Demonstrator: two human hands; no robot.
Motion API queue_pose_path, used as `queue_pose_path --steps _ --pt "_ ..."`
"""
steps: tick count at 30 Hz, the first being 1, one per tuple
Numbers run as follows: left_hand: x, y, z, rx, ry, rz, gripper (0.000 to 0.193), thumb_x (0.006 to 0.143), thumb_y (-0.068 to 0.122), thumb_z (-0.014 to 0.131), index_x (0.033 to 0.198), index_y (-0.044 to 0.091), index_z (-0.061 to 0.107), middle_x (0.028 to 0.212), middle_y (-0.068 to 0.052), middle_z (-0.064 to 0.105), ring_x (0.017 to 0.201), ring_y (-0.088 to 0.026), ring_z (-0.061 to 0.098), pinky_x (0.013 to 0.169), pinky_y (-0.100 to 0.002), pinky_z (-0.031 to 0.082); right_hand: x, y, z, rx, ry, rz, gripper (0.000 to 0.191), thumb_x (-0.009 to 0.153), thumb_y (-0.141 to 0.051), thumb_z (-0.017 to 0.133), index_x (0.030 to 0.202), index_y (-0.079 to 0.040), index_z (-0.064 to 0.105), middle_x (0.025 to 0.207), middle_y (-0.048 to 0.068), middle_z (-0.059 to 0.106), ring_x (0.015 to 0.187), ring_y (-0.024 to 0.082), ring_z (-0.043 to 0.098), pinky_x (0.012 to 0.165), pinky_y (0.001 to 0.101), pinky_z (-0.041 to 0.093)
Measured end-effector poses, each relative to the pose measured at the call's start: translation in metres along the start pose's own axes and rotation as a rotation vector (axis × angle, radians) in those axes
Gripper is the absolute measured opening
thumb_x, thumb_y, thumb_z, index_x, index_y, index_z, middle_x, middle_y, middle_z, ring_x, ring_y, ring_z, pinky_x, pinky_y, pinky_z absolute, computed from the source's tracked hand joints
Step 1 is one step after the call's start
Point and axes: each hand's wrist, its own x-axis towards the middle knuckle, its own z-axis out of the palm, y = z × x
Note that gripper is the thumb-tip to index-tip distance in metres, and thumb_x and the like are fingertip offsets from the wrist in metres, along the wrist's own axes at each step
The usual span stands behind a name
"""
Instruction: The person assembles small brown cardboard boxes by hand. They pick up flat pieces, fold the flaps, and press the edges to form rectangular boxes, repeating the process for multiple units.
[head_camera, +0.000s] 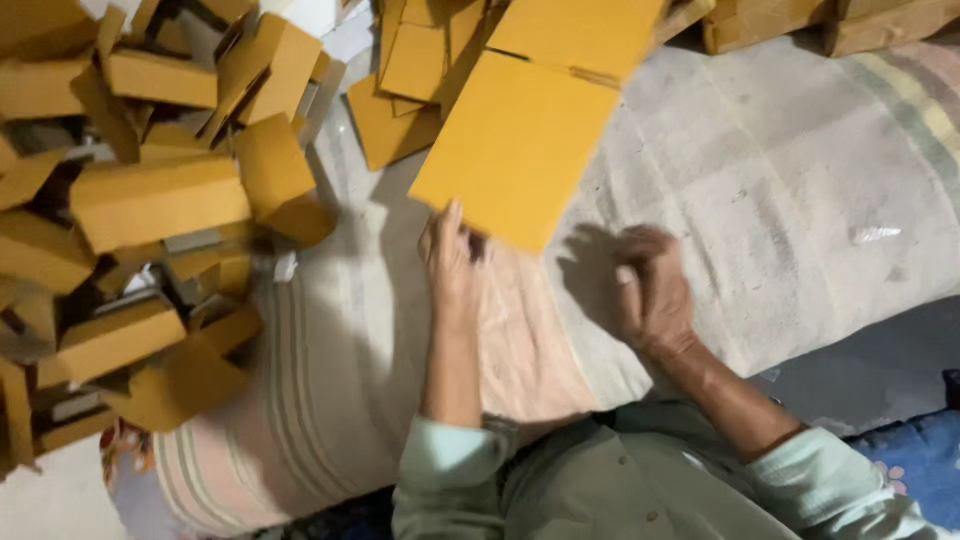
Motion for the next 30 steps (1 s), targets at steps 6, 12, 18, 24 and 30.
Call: queue_pose_path --steps 6,12,18,24,30 --pt "-0.059 0.035 -0.129 0.251 -0.184 -0.02 0.017 0.113 0.019 0.058 0.118 0.004 0.065 0.091 0.004 0.057 0.075 -0.004 0.044 0.069 -0.022 0.037 0.011 -0.005 -0.008 0.437 0.259 0.296 0.072 0.114 -0.061 0.042 0.156 -0.002 0.038 0.151 0.018 0.044 0.138 0.029 0.053 0.122 0.0442 0.043" --pt "-0.077 0.006 -0.163 0.003 -0.093 0.087 0.041 0.112 0.031 0.059 0.141 0.002 0.057 0.128 -0.004 0.06 0.12 -0.016 0.053 0.11 -0.037 0.041 0.004 0.005 0.001 0.619 0.082 0.413 0.075 0.113 -0.063 0.033 0.144 0.002 0.052 0.138 0.016 0.061 0.13 0.025 0.057 0.119 0.0408 0.042" --pt "-0.063 -0.028 -0.145 -0.2 0.015 0.094 0.073 0.106 0.06 0.041 0.156 0.007 0.041 0.159 -0.008 0.041 0.151 -0.021 0.036 0.13 -0.044 0.021 -0.008 0.018 0.014 0.534 0.103 0.662 0.071 0.116 -0.055 0.029 0.116 0.011 0.056 0.095 0.017 0.053 0.089 0.029 0.047 0.08 0.0444 0.041" --pt "-0.074 -0.056 -0.08 -0.003 0.027 0.048 0.084 0.107 0.064 0.039 0.152 -0.007 0.046 0.15 -0.025 0.049 0.141 -0.033 0.045 0.119 -0.048 0.035 0.001 -0.019 0.027 0.311 -0.08 0.369 0.073 0.111 -0.056 0.021 0.125 0.002 0.064 0.102 0.015 0.067 0.093 0.024 0.063 0.077 0.0406 0.053" --pt "-0.091 0.008 -0.06 0.252 -0.087 0.333 0.083 0.107 0.068 0.043 0.158 0.003 0.038 0.162 -0.016 0.042 0.153 -0.027 0.04 0.131 -0.041 0.03 -0.002 -0.059 -0.012 0.246 0.071 0.241 0.07 0.118 -0.063 0.034 0.149 -0.002 0.048 0.144 0.022 0.052 0.135 0.031 0.054 0.115 0.0484 0.048"
